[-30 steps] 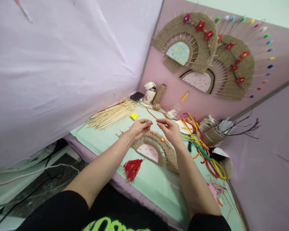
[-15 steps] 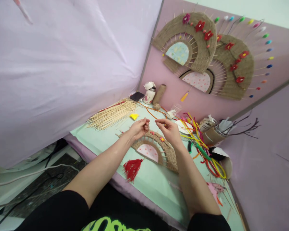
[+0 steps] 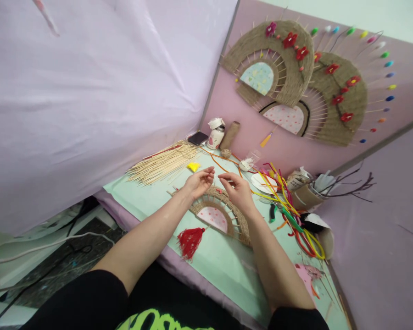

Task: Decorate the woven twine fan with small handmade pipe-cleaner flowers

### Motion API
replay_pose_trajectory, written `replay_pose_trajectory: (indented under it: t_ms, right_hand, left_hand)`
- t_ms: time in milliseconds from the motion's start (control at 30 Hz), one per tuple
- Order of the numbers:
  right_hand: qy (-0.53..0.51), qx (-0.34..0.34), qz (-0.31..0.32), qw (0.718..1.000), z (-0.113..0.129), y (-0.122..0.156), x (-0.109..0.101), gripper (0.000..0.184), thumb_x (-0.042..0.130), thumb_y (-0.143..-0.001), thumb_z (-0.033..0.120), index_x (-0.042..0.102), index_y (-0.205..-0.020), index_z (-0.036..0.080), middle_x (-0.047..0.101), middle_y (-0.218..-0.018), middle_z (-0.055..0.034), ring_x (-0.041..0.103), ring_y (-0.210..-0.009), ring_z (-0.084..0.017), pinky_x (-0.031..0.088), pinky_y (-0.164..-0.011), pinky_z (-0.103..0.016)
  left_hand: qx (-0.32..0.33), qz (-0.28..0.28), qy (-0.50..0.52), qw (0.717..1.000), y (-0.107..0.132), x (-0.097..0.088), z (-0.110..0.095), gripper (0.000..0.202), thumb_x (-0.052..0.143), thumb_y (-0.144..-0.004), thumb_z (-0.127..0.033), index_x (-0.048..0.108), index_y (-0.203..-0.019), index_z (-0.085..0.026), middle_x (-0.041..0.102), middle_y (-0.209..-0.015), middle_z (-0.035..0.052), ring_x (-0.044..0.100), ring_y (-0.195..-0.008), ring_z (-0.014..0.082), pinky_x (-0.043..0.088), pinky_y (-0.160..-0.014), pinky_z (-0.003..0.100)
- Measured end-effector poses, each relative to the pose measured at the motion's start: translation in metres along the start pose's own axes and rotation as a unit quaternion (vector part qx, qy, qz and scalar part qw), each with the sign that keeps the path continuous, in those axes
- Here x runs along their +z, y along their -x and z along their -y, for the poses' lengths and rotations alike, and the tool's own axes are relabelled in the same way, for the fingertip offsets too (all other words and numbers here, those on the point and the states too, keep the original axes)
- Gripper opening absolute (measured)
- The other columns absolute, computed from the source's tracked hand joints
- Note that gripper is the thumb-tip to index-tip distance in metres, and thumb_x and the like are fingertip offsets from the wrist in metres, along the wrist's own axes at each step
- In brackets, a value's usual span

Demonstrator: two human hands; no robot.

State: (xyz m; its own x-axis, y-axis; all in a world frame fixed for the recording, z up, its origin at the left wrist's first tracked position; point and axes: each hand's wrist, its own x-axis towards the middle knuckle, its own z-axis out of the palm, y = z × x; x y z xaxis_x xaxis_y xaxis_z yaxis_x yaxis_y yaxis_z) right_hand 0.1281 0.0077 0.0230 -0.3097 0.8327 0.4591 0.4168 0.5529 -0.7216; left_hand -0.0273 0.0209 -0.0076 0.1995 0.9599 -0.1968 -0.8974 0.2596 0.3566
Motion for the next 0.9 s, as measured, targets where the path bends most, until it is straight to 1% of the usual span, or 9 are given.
replay_pose_trajectory:
  t_ms: [133,233,300,367,467,567,700,800,900]
  right_hand:
    - [0.004,-0.018,0.007,1.000,-0.001,0.001,0.003,0.021,0.057,-0.086,0.036,0.070,-0.090,0.021,0.071,-0.093,-0.0069,0.066,-0.084,-0.020,0.055,-0.076,-0.034]
    - [0.010,-0.030,0.018,0.999,-0.003,0.001,0.003,0.021,0.055,-0.087,0.035,0.070,-0.091,0.021,0.071,-0.091,-0.0063,0.066,-0.082,-0.019,0.054,-0.077,-0.034]
    - [0.018,-0.043,0.022,0.999,-0.004,0.001,0.005,0.022,0.054,-0.089,0.036,0.070,-0.094,0.021,0.071,-0.093,-0.0064,0.065,-0.083,-0.019,0.054,-0.077,-0.034]
    - [0.050,-0.081,0.018,0.995,-0.005,0.002,0.007,0.025,0.052,-0.090,0.036,0.070,-0.101,0.023,0.069,-0.102,-0.0080,0.063,-0.093,-0.021,0.053,-0.083,-0.037]
    - [0.157,-0.146,0.009,0.977,-0.005,0.004,0.012,0.032,0.052,-0.091,0.039,0.067,-0.116,0.026,0.059,-0.125,-0.0112,0.052,-0.116,-0.027,0.043,-0.100,-0.047]
    - [0.267,-0.155,0.020,0.951,-0.007,0.008,0.020,0.043,0.055,-0.089,0.044,0.060,-0.128,0.026,0.041,-0.147,-0.0119,0.035,-0.132,-0.033,0.031,-0.108,-0.055]
    - [0.328,-0.150,0.053,0.931,-0.009,0.014,0.031,0.052,0.055,-0.089,0.047,0.051,-0.137,0.029,0.026,-0.157,-0.0097,0.019,-0.142,-0.037,0.019,-0.112,-0.061]
    - [0.317,-0.169,0.087,0.929,-0.008,0.016,0.034,0.054,0.052,-0.090,0.049,0.047,-0.140,0.028,0.025,-0.157,-0.0105,0.017,-0.143,-0.035,0.019,-0.112,-0.060]
    - [0.303,-0.182,0.111,0.929,-0.010,0.014,0.033,0.053,0.050,-0.091,0.049,0.050,-0.138,0.025,0.029,-0.156,-0.0121,0.023,-0.141,-0.033,0.022,-0.113,-0.056]
  left_hand:
    - [-0.002,0.025,0.015,1.000,0.001,-0.001,-0.002,0.015,0.048,-0.079,-0.007,0.063,-0.081,-0.009,0.047,-0.059,-0.0004,0.042,-0.048,0.0048,0.035,-0.043,0.014]
    - [0.017,0.018,0.006,1.000,0.002,0.000,-0.002,0.016,0.048,-0.082,-0.008,0.064,-0.084,-0.010,0.049,-0.059,-0.0001,0.043,-0.047,0.0047,0.035,-0.044,0.014]
    - [0.025,0.013,0.000,1.000,0.004,0.001,-0.003,0.021,0.046,-0.087,-0.013,0.066,-0.093,-0.009,0.058,-0.065,0.0043,0.053,-0.055,0.0071,0.041,-0.049,0.015]
    - [0.032,0.024,-0.001,0.999,0.005,0.002,-0.005,0.030,0.042,-0.092,-0.025,0.066,-0.100,-0.009,0.066,-0.080,0.0105,0.064,-0.074,0.0124,0.050,-0.061,0.019]
    - [0.035,0.058,-0.006,0.998,0.007,0.001,-0.007,0.039,0.041,-0.094,-0.038,0.065,-0.106,-0.010,0.069,-0.104,0.0150,0.065,-0.100,0.0176,0.053,-0.077,0.023]
    - [0.037,0.084,-0.006,0.996,0.007,0.000,-0.006,0.042,0.041,-0.094,-0.044,0.063,-0.108,-0.010,0.067,-0.112,0.0156,0.064,-0.105,0.0177,0.052,-0.082,0.023]
    - [0.041,0.105,-0.015,0.994,0.008,-0.001,-0.004,0.051,0.040,-0.092,-0.054,0.061,-0.112,-0.013,0.065,-0.116,0.0162,0.063,-0.106,0.0214,0.052,-0.086,0.031]
    - [0.038,0.096,-0.041,0.994,0.011,-0.001,-0.006,0.057,0.042,-0.086,-0.064,0.059,-0.116,-0.019,0.063,-0.118,0.0156,0.062,-0.107,0.0254,0.052,-0.085,0.038]
    - [0.066,0.076,-0.046,0.994,0.013,0.000,-0.011,0.056,0.043,-0.083,-0.066,0.057,-0.117,-0.023,0.062,-0.119,0.0145,0.061,-0.108,0.0262,0.052,-0.083,0.039]
